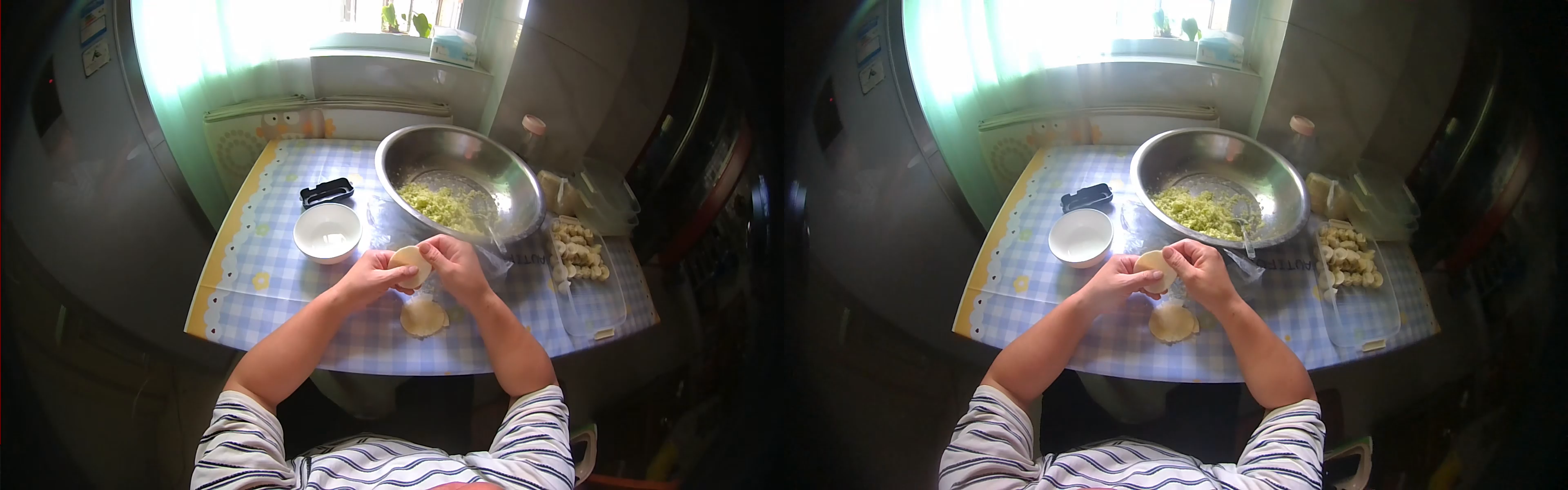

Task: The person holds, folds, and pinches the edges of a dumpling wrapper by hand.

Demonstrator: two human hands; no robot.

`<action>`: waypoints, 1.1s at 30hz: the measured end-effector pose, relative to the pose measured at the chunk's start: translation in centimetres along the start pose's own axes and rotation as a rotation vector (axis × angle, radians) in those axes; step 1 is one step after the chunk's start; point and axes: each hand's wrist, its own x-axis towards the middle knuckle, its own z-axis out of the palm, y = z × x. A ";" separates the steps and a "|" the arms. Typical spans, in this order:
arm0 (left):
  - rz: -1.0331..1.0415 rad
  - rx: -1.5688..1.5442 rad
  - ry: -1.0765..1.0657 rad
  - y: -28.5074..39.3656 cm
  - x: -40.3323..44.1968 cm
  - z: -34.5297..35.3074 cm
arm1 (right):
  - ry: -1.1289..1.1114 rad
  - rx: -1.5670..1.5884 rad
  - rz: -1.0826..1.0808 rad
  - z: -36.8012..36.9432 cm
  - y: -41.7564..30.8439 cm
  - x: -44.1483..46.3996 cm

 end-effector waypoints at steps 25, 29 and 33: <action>-0.016 0.010 -0.040 -0.5 0.1 -0.4 | -0.044 -0.052 0.022 0.0 -0.2 -0.2; 0.008 -0.011 -0.029 -0.6 0.2 -0.3 | -0.024 -0.123 0.005 -0.1 0.0 -0.1; 0.014 -0.016 -0.015 -0.3 0.1 -0.1 | -0.007 -0.138 -0.014 -0.1 0.1 -0.2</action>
